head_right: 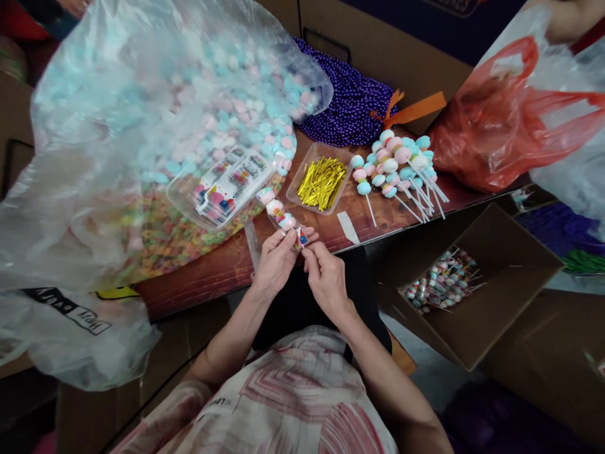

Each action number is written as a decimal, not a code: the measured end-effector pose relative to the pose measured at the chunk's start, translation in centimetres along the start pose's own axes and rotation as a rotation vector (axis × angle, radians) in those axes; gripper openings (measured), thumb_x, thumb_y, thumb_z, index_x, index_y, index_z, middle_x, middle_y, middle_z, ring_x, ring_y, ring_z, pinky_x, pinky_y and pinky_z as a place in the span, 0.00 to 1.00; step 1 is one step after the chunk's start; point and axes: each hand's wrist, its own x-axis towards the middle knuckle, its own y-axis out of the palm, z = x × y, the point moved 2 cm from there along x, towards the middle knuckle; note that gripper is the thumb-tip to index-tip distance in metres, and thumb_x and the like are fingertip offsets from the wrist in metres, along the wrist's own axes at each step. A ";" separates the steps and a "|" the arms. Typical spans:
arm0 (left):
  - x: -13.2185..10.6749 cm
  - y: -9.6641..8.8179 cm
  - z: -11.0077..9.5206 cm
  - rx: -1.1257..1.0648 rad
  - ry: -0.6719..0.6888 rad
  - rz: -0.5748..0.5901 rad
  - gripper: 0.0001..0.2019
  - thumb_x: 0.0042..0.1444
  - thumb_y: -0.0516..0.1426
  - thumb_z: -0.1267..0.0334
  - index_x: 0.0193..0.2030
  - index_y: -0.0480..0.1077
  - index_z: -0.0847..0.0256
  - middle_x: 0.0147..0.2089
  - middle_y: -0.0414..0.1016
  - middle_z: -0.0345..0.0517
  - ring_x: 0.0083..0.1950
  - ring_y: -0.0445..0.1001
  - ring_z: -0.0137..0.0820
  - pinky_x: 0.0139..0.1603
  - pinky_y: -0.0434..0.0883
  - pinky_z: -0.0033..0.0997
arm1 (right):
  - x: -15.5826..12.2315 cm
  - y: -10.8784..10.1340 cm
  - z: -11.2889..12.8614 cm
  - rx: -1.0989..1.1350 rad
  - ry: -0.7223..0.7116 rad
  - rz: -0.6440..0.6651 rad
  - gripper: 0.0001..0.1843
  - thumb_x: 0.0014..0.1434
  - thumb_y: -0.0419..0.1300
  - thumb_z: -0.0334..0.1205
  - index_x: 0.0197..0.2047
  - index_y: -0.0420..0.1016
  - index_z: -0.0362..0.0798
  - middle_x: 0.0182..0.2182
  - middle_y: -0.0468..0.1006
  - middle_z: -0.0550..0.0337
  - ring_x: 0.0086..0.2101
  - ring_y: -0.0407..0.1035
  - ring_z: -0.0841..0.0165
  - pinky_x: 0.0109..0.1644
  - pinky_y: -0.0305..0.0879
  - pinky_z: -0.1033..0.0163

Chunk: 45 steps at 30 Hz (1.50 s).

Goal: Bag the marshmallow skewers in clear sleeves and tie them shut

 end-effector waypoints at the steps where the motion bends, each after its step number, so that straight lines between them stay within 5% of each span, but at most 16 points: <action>1: 0.0 -0.1 -0.1 0.013 0.021 0.005 0.17 0.49 0.70 0.53 0.39 0.77 0.63 0.41 0.84 0.53 0.47 0.82 0.40 0.50 0.77 0.39 | 0.2 0.1 0.1 0.017 0.006 0.012 0.10 0.66 0.56 0.45 0.34 0.70 0.51 0.25 0.73 0.65 0.25 0.66 0.71 0.33 0.62 0.66; 3: -0.2 -0.3 -0.4 0.054 0.078 0.012 0.15 0.51 0.69 0.53 0.38 0.78 0.62 0.40 0.84 0.51 0.40 0.81 0.34 0.46 0.77 0.35 | 0.6 0.3 0.3 0.078 0.028 0.021 0.09 0.65 0.59 0.47 0.38 0.72 0.51 0.29 0.76 0.64 0.28 0.68 0.70 0.34 0.64 0.66; 6: -0.6 -0.3 -1.1 0.066 0.084 0.079 0.15 0.53 0.68 0.52 0.42 0.79 0.59 0.36 0.82 0.46 0.26 0.72 0.26 0.37 0.76 0.33 | 1.4 0.8 0.6 0.270 0.131 0.053 0.18 0.66 0.56 0.52 0.30 0.68 0.50 0.19 0.70 0.66 0.20 0.62 0.72 0.24 0.58 0.67; 9: -0.8 -0.4 -2.5 0.008 0.047 0.179 0.16 0.50 0.69 0.53 0.44 0.79 0.56 0.31 0.76 0.43 0.26 0.70 0.28 0.36 0.75 0.36 | 2.8 1.0 1.4 0.335 0.198 0.314 0.22 0.68 0.50 0.53 0.27 0.68 0.50 0.14 0.67 0.67 0.15 0.58 0.72 0.21 0.54 0.67; 12: -0.4 -0.9 -4.1 -0.070 0.168 0.139 0.14 0.50 0.70 0.55 0.40 0.79 0.58 0.25 0.65 0.39 0.29 0.67 0.27 0.37 0.72 0.32 | 5.3 -0.2 2.8 -0.128 -0.002 0.377 0.18 0.67 0.51 0.43 0.27 0.73 0.48 0.22 0.74 0.61 0.24 0.66 0.69 0.29 0.59 0.65; 16: 0.4 -1.6 -4.0 -0.073 0.198 0.072 0.14 0.53 0.69 0.57 0.43 0.79 0.63 0.23 0.58 0.34 0.24 0.55 0.21 0.28 0.60 0.24 | 9.9 -1.7 3.6 -0.869 -0.148 -0.039 0.14 0.64 0.52 0.35 0.33 0.79 0.44 0.37 0.79 0.46 0.38 0.70 0.59 0.41 0.61 0.58; 22: 0.6 -2.2 -2.3 -0.004 0.124 -0.008 0.17 0.52 0.69 0.52 0.40 0.72 0.62 0.23 0.60 0.32 0.22 0.54 0.19 0.23 0.52 0.22 | 13.4 -0.6 1.6 -1.202 -0.155 0.081 0.16 0.63 0.50 0.29 0.39 0.80 0.37 0.37 0.80 0.37 0.40 0.73 0.52 0.41 0.62 0.54; 26: 0.7 -2.0 -2.3 -0.028 0.162 -0.054 0.19 0.52 0.69 0.54 0.34 0.64 0.59 0.23 0.62 0.32 0.22 0.54 0.18 0.23 0.52 0.20 | 13.2 -0.7 1.4 -1.185 -0.136 0.060 0.17 0.64 0.46 0.26 0.45 0.77 0.36 0.38 0.80 0.37 0.40 0.74 0.53 0.42 0.64 0.55; 34: 1.6 -2.1 -2.2 -0.049 0.129 -0.071 0.18 0.47 0.71 0.53 0.34 0.71 0.63 0.27 0.68 0.36 0.21 0.55 0.15 0.21 0.51 0.18 | 12.5 -1.9 1.3 -0.907 0.063 -0.100 0.15 0.69 0.45 0.34 0.51 0.69 0.43 0.31 0.76 0.49 0.32 0.72 0.58 0.39 0.63 0.57; 39: 1.7 -2.0 -1.7 -0.017 0.141 -0.097 0.17 0.49 0.69 0.52 0.35 0.73 0.64 0.27 0.67 0.36 0.20 0.50 0.14 0.20 0.47 0.19 | 12.9 -2.2 0.0 -0.685 -0.043 -0.128 0.11 0.65 0.49 0.33 0.46 0.70 0.45 0.29 0.75 0.53 0.32 0.70 0.60 0.38 0.63 0.58; 45: 1.9 -2.0 -1.4 0.021 0.194 -0.173 0.16 0.53 0.66 0.57 0.39 0.63 0.57 0.25 0.68 0.33 0.19 0.51 0.17 0.20 0.46 0.18 | 10.3 -2.7 0.8 -0.134 -0.263 -0.163 0.08 0.62 0.55 0.35 0.45 0.71 0.49 0.37 0.76 0.58 0.37 0.72 0.65 0.41 0.68 0.60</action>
